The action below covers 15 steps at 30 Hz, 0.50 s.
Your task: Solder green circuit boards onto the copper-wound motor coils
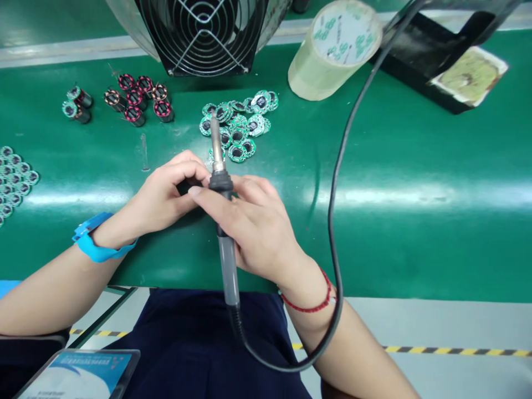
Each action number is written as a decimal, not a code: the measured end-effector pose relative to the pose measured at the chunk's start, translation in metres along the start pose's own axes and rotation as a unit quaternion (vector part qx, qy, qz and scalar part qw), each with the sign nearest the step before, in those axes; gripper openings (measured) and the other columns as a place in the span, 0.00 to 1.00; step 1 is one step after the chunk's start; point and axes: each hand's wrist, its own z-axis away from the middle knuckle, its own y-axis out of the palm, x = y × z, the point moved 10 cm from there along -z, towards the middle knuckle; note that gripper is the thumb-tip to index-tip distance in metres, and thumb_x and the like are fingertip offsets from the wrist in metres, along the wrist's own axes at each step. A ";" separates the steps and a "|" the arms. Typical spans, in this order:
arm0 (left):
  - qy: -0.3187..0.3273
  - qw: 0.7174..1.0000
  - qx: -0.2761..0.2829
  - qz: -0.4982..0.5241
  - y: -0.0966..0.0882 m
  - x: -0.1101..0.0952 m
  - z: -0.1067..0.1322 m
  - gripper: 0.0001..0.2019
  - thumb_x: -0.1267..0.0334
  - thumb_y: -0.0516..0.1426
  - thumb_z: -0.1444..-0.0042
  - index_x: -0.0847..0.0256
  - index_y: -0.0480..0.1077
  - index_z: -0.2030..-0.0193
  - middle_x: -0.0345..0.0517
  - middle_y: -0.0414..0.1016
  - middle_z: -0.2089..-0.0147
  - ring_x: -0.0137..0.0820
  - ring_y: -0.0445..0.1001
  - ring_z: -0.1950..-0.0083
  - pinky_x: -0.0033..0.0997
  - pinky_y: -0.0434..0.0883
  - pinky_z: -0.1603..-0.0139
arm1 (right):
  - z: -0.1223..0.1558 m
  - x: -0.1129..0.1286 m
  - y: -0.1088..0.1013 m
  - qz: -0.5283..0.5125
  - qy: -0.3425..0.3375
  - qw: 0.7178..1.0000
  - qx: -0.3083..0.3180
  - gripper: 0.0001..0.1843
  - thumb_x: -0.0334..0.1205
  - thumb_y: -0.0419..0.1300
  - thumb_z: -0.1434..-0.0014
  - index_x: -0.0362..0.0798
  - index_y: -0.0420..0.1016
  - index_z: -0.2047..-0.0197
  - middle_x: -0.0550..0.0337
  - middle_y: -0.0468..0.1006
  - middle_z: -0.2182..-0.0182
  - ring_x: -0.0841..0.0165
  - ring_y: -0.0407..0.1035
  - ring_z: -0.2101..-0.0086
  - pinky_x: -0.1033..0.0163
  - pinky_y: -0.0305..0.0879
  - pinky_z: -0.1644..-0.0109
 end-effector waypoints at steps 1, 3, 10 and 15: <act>-0.001 1.000 0.000 -0.002 0.000 0.000 0.000 0.05 0.70 0.57 0.41 0.62 0.68 0.69 0.42 0.69 0.66 0.27 0.69 0.61 0.29 0.68 0.59 | 0.000 0.001 0.001 0.009 -0.007 1.000 0.004 0.26 0.30 0.54 0.40 0.58 0.63 0.39 0.58 0.80 0.56 0.59 0.73 0.49 0.51 0.70 0.51; -0.002 1.000 -0.004 -0.006 -0.001 0.000 0.000 0.05 0.71 0.57 0.42 0.62 0.68 0.69 0.42 0.70 0.66 0.27 0.69 0.61 0.29 0.68 0.59 | 0.001 -0.001 -0.001 0.038 -0.007 0.999 -0.004 0.27 0.30 0.55 0.40 0.57 0.63 0.39 0.56 0.79 0.55 0.59 0.72 0.49 0.52 0.69 0.50; -0.033 0.999 -0.027 -0.008 -0.006 0.008 0.001 0.05 0.75 0.58 0.46 0.62 0.69 0.70 0.41 0.70 0.67 0.26 0.69 0.63 0.30 0.69 0.59 | 0.003 -0.009 -0.001 0.075 0.024 0.997 0.000 0.31 0.31 0.55 0.39 0.61 0.56 0.35 0.58 0.80 0.53 0.61 0.74 0.56 0.51 0.69 0.52; -0.058 0.997 -0.036 -0.028 -0.007 0.010 -0.001 0.07 0.75 0.56 0.48 0.62 0.68 0.73 0.39 0.69 0.70 0.26 0.68 0.65 0.32 0.69 0.60 | 0.004 -0.015 -0.011 0.033 0.068 0.996 -0.050 0.28 0.31 0.54 0.37 0.62 0.58 0.36 0.63 0.82 0.58 0.63 0.76 0.58 0.51 0.70 0.48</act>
